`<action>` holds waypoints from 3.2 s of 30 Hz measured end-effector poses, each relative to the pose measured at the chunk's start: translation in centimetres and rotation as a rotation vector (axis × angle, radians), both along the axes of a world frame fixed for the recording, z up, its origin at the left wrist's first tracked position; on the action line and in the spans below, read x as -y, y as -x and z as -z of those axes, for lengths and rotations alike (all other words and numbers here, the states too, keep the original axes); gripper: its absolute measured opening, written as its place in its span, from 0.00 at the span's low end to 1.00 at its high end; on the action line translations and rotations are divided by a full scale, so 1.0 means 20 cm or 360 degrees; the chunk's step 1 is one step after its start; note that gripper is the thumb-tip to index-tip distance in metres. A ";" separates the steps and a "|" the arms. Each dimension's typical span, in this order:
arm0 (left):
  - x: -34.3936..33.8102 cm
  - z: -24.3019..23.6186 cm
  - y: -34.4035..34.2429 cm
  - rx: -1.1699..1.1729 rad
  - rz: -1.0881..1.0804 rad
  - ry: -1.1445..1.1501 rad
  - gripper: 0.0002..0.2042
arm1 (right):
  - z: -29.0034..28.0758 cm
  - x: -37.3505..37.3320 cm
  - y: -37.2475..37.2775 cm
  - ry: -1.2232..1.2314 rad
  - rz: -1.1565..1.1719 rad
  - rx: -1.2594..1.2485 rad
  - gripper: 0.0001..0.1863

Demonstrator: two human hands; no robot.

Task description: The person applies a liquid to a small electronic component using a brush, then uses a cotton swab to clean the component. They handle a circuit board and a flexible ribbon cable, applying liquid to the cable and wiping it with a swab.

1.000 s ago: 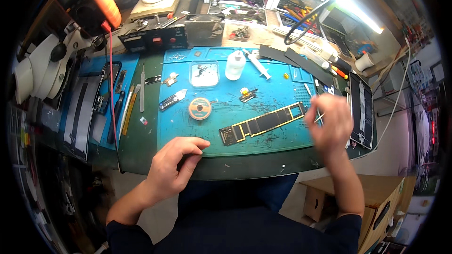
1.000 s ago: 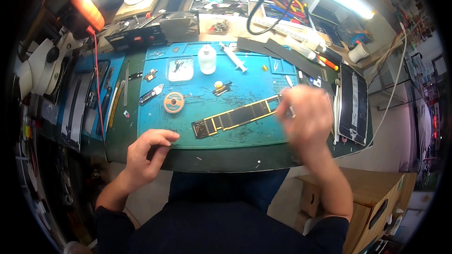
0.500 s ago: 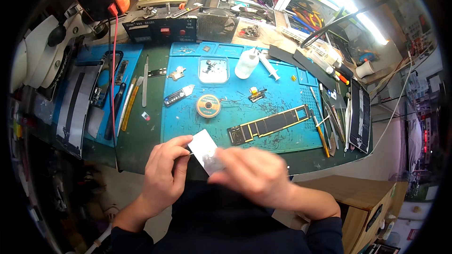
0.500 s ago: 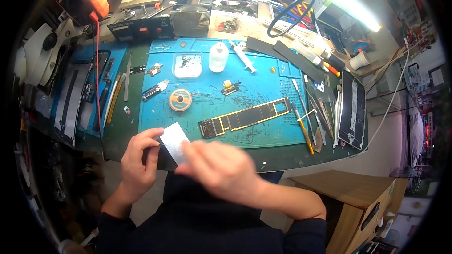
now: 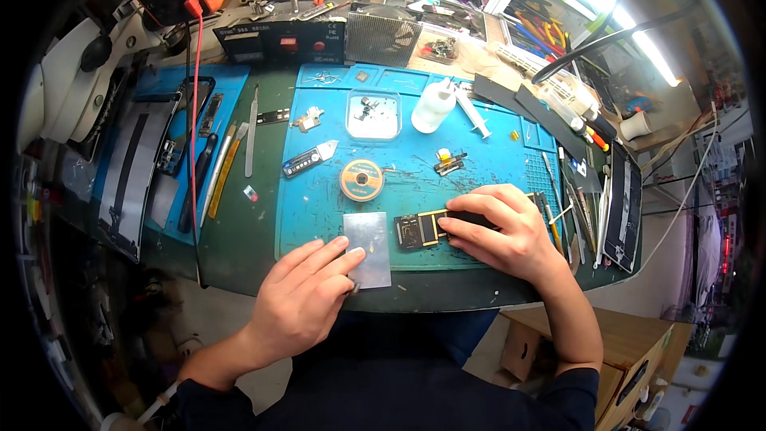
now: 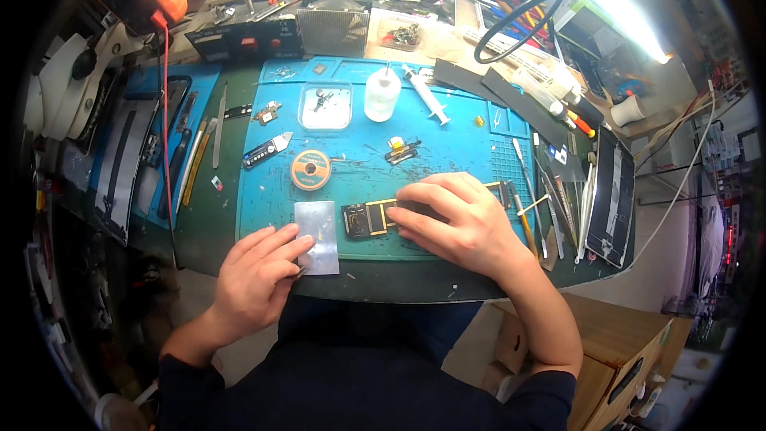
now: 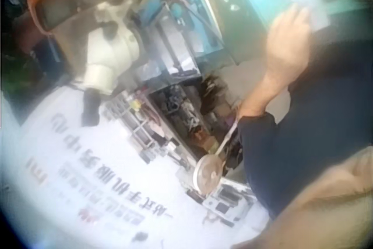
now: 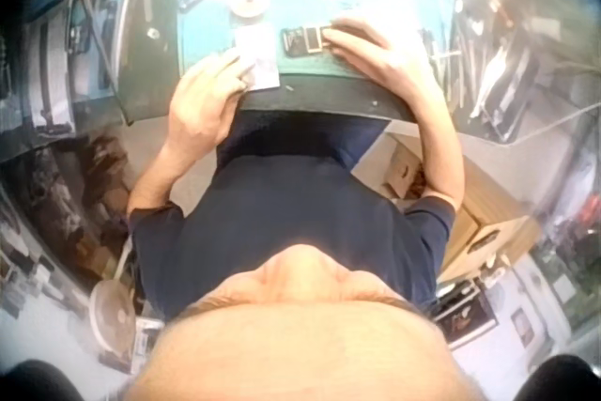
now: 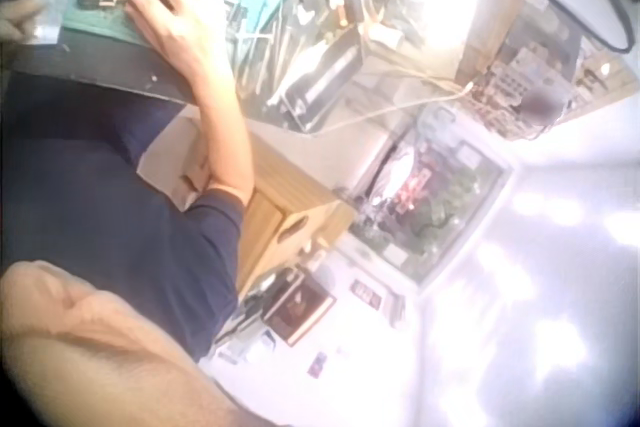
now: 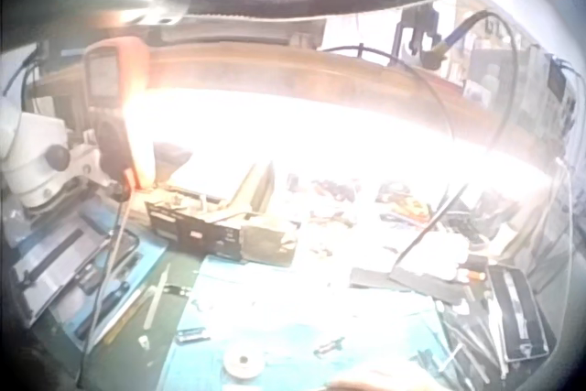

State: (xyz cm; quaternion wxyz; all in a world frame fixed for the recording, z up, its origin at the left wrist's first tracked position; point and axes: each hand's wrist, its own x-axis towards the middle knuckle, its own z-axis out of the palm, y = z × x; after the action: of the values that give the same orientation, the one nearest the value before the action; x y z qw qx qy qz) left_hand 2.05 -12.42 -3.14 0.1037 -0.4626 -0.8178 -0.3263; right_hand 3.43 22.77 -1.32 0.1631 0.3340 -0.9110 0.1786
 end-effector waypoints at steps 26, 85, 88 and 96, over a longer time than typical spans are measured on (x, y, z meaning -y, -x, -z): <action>-0.07 -0.14 0.12 -0.0083 0.0116 0.0265 0.28 | -0.06 -0.03 0.00 0.0260 0.0005 -0.0155 0.20; -0.16 -0.10 0.24 0.0068 -0.0063 -0.0107 0.12 | -0.23 -0.38 -0.38 0.0257 0.1610 0.0504 0.08; -0.09 -0.14 0.24 0.0413 -0.0129 -0.0124 0.09 | -0.25 -0.53 -0.47 0.0246 0.2056 0.0213 0.08; 0.02 -0.19 0.26 0.1100 -0.0110 0.0057 0.10 | -0.27 -0.90 -0.69 0.0183 0.2039 0.0270 0.10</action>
State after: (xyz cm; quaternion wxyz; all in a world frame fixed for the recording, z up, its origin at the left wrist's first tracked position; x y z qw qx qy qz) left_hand -3.06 -12.83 0.73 -0.1766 -0.2985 -0.8254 -0.4455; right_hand 17.20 40.76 3.99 0.1826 -0.3002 -0.9285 0.1201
